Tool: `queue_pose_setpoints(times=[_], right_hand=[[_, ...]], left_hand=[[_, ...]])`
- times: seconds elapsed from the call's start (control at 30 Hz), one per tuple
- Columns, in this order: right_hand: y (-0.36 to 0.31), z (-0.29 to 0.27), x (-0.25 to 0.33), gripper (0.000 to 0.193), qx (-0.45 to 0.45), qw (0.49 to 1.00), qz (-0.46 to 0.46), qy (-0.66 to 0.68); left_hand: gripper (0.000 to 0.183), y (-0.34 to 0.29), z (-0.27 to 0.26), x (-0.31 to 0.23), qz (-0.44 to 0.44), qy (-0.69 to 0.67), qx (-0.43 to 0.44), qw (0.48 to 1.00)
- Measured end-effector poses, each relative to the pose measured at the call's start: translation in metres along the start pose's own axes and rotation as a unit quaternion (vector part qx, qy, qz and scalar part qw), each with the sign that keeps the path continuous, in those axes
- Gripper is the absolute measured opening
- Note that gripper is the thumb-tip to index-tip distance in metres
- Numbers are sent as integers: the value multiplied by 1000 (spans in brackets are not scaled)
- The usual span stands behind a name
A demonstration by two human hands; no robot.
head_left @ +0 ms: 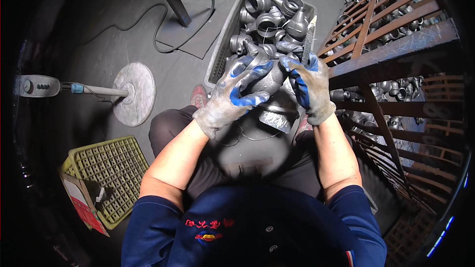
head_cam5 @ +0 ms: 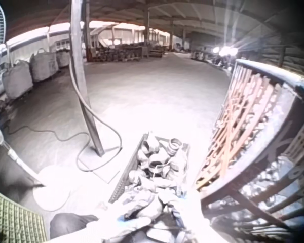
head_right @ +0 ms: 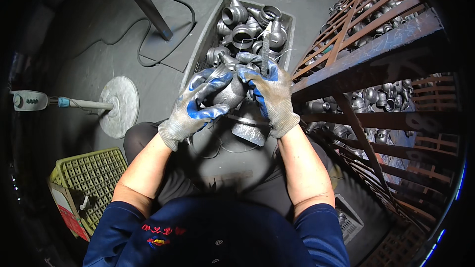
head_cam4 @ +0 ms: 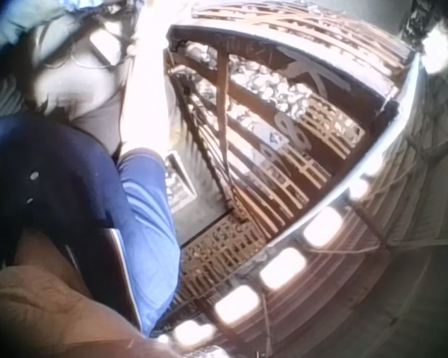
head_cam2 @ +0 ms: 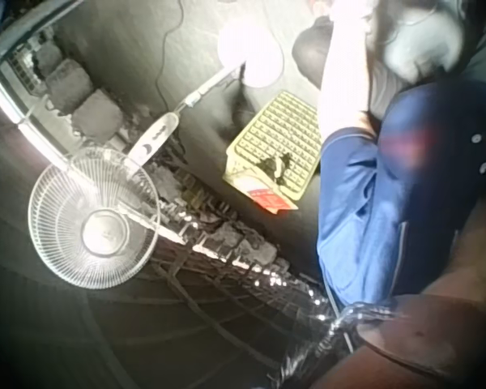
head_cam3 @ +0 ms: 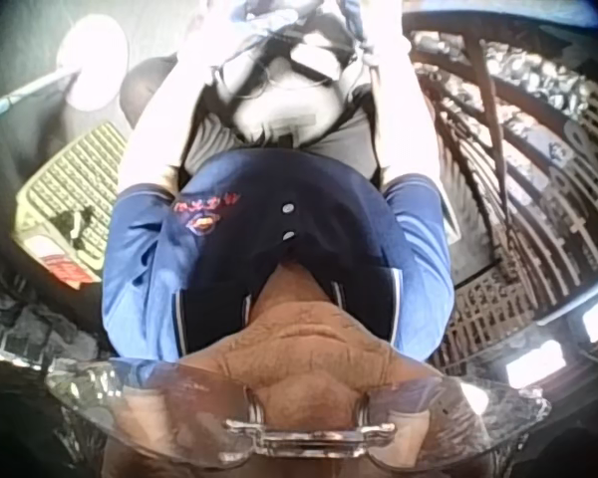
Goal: The person mixes putty on a metal plate using a scraper. The person then retrieves metal castings from a basket, applies putty to their surfaces using the scraper while turning them by hand, and places the castings into a storage rack.
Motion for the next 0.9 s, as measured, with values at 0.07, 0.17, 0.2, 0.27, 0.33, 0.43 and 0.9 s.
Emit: queue_pose_setpoints(times=[0.07, 0.17, 0.2, 0.27, 0.33, 0.43, 0.9], right_hand=[[-1, -1, 11, 27, -9, 999, -39, -12], [-1, 0, 3, 18, -29, 959, 196, 202], [-1, -3, 6, 18, -29, 960, 193, 201], [-5, -7, 6, 21, -10, 953, 218, 211], [-2, -9, 0, 22, -39, 949, 242, 200], [0, -6, -4, 18, -48, 922, 213, 319], [-3, 7, -21, 22, -33, 970, 210, 114]], left_hand=[[53, -1, -2, 3, 52, -20, -14, 998], [36, -1, -2, 8, 41, -222, -87, 970], [36, -2, -5, 10, 44, -222, -88, 970], [20, -11, -13, 39, -208, -421, -187, 863], [29, -8, -22, 34, -187, -453, -267, 830], [37, -9, -3, 37, -292, -577, -200, 737], [29, -12, -27, 58, -261, -532, -289, 751]])
Point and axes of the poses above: each hand's wrist, its own y-axis towards the middle knuckle, its own z-axis out of the palm, x = y × z, the point moved 5 cm from there along y, towards the middle knuckle, and after that the axes turned 10 degrees about -y, right-handed, at the moved point
